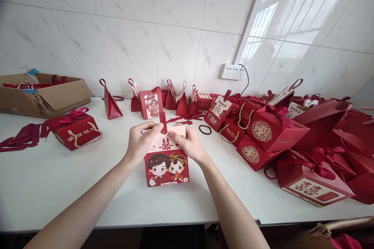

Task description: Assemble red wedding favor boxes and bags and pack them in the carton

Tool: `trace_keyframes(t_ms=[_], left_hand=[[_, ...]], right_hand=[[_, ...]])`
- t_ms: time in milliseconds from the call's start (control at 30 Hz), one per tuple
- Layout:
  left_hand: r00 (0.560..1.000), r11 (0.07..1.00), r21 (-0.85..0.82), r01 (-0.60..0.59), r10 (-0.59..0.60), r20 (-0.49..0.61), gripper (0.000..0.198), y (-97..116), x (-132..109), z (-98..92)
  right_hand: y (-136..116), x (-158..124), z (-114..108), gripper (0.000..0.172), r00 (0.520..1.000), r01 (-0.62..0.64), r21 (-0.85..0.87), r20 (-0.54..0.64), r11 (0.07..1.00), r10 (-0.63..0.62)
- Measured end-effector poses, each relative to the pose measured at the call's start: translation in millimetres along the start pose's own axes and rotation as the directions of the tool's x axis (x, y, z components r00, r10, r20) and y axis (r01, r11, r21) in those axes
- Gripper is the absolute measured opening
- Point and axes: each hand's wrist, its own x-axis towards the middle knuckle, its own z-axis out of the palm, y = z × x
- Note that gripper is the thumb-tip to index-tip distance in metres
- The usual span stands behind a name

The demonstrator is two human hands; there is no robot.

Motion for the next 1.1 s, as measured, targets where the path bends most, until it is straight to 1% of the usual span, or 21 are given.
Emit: trace_keyframes(t_ms=[133, 267, 333, 500, 600, 667, 767, 833, 1033, 1100], left_hand=[[1.000, 1.000, -0.001, -0.013, 0.013, 0.020, 0.028, 0.7, 0.9, -1.2], [0.994, 0.995, 0.050, -0.087, 0.083, 0.076, 0.025, 3.0, 0.4, -3.0], [0.991, 0.993, 0.062, -0.102, 0.096, 0.088, 0.024, 3.6, -0.8, -3.0], [0.996, 0.994, 0.067, -0.081, 0.078, 0.048, 0.027, 2.4, -2.7, -0.7], [0.997, 0.996, 0.073, -0.058, 0.053, 0.062, 0.028, 1.1, -1.1, -0.9], [0.994, 0.997, 0.068, -0.046, 0.038, 0.105, 0.028, 0.2, 1.6, -2.1], [0.978, 1.000, 0.023, -0.017, 0.012, 0.209, 0.024, -1.7, 6.5, -4.9], [0.970, 1.000, -0.005, 0.006, -0.004, 0.245, 0.021, -3.3, 8.8, -6.4], [0.983, 1.000, 0.028, 0.000, -0.006, 0.184, 0.020, -8.0, 9.1, -7.2], [0.983, 0.999, 0.032, 0.020, -0.026, 0.181, 0.021, -8.8, 8.8, -7.1]], right_hand=[[-0.9, 0.6, -1.3, 0.031, 1.000, -0.007, 0.009, 0.021, 1.000, 0.007], [-6.6, 0.7, -1.5, 0.033, 0.999, -0.031, -0.014, 0.035, 0.999, 0.032], [-8.4, 0.8, -0.9, 0.035, 0.999, -0.038, -0.036, 0.025, 0.999, 0.038], [-5.9, 1.5, 0.2, 0.033, 0.999, -0.025, -0.053, 0.020, 0.998, 0.026], [-4.2, 1.2, 0.0, 0.032, 1.000, -0.018, -0.060, 0.016, 0.998, 0.019], [-4.1, 1.0, -0.1, 0.032, 1.000, -0.026, -0.062, 0.004, 0.998, 0.026], [-4.2, 1.4, 0.0, 0.032, 0.998, -0.057, -0.060, -0.021, 0.997, 0.056], [-3.6, 2.2, 0.2, 0.033, 0.996, -0.089, -0.049, -0.033, 0.995, 0.087], [-1.6, 4.5, -0.2, 0.032, 0.994, -0.102, -0.034, -0.036, 0.994, 0.100], [-1.9, 4.7, -0.2, 0.032, 0.993, -0.116, -0.036, -0.030, 0.993, 0.115]])
